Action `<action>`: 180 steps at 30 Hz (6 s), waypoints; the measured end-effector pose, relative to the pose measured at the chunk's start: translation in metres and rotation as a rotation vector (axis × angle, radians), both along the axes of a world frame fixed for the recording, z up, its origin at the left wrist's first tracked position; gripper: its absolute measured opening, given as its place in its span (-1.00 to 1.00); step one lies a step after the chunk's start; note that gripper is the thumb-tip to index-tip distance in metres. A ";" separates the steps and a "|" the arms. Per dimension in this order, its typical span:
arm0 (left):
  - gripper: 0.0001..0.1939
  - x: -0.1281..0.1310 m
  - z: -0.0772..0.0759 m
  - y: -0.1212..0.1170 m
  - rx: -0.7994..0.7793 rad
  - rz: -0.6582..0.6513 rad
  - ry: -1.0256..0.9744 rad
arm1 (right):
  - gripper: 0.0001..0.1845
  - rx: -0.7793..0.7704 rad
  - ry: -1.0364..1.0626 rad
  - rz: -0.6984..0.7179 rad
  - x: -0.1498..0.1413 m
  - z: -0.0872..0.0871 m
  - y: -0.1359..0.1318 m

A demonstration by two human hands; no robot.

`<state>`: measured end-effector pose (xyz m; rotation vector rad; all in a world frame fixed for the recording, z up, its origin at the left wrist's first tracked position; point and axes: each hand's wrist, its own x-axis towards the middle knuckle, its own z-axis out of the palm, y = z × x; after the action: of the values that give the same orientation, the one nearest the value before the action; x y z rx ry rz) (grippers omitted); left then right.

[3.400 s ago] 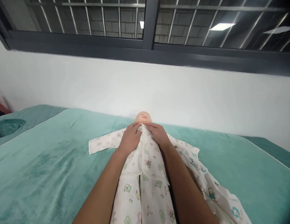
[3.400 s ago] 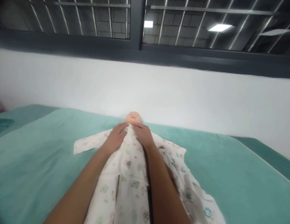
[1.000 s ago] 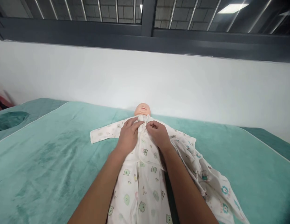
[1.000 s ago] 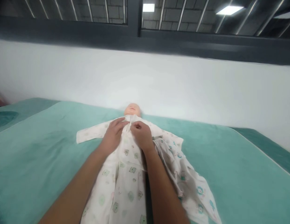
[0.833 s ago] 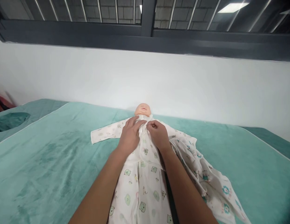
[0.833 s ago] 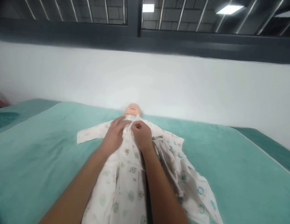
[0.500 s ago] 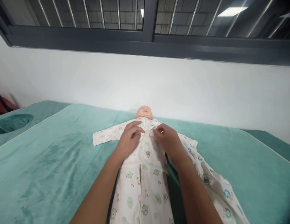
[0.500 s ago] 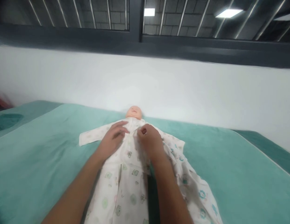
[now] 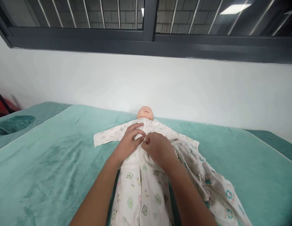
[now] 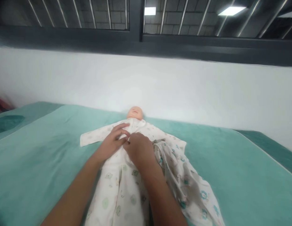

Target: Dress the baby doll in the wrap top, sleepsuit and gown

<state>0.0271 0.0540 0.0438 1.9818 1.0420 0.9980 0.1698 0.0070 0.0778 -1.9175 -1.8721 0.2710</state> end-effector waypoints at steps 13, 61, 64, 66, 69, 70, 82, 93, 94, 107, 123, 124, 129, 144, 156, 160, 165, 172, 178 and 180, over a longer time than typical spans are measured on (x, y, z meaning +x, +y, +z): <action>-0.84 0.002 0.001 -0.001 0.049 0.005 0.012 | -0.82 -0.004 0.374 0.167 0.028 -0.002 0.011; -0.86 -0.065 -0.009 0.035 -0.246 0.820 -0.386 | -0.62 0.231 0.542 -0.246 0.060 -0.031 -0.002; -0.81 -0.074 -0.017 0.043 -0.221 0.874 -0.308 | -0.62 0.181 0.404 -0.139 0.037 -0.018 0.025; -0.77 -0.076 -0.019 0.044 -0.186 0.875 -0.186 | -0.62 0.192 0.324 -0.131 0.029 -0.018 0.038; -0.67 -0.069 -0.018 0.042 -0.038 0.868 0.040 | -0.58 0.202 0.350 -0.137 0.034 -0.027 0.049; -0.64 -0.064 -0.016 0.040 0.022 0.859 0.093 | -0.56 0.196 0.374 -0.145 0.041 -0.031 0.050; -0.59 -0.026 -0.028 0.047 0.258 0.261 0.435 | -0.74 0.123 -0.072 -0.661 0.145 -0.041 0.021; -0.57 -0.029 -0.030 0.054 0.261 0.498 0.678 | -0.52 0.267 0.368 0.119 0.049 -0.055 0.038; -0.58 -0.030 -0.029 0.055 0.263 0.507 0.690 | -0.50 0.250 0.358 0.093 0.055 -0.058 0.040; -0.56 -0.044 -0.026 0.057 0.152 0.587 0.737 | -0.56 0.263 0.215 -0.156 0.075 -0.058 0.048; -0.59 -0.046 -0.026 0.064 0.093 0.564 0.683 | -0.86 -0.080 -0.393 0.516 -0.070 -0.005 0.143; -0.59 -0.046 -0.026 0.065 0.090 0.566 0.682 | -0.88 -0.077 -0.386 0.507 -0.069 -0.007 0.144; -0.58 -0.046 -0.027 0.065 0.102 0.569 0.687 | -0.86 -0.058 -0.341 0.456 -0.072 -0.014 0.140; -0.63 -0.049 -0.034 0.062 0.141 0.645 0.427 | -0.53 -0.231 -0.557 0.594 -0.036 0.014 0.149; -0.64 -0.051 -0.034 0.063 0.010 0.696 0.374 | -0.61 -0.137 -0.642 0.577 -0.025 0.029 0.132; -0.59 -0.055 -0.034 0.063 -0.046 0.690 0.384 | -0.63 -0.107 -0.643 0.542 -0.008 0.042 0.126; -0.52 -0.058 -0.034 0.059 -0.065 0.668 0.484 | -0.61 -0.103 -0.604 0.505 0.000 0.049 0.123; -0.41 -0.051 -0.024 0.054 0.303 0.564 0.587 | -0.60 -0.088 -0.459 0.552 -0.022 0.027 0.124; -0.55 -0.061 -0.027 0.057 0.289 0.612 0.647 | -0.59 -0.062 -0.125 0.523 -0.012 0.015 0.122; -0.55 -0.061 -0.031 0.058 0.219 0.637 0.695 | -0.60 -0.023 0.007 0.429 0.005 0.012 0.110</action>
<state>-0.0338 0.1122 0.0132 2.2912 2.1159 0.7393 0.1748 0.1173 0.0901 -1.5060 -2.2702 0.4298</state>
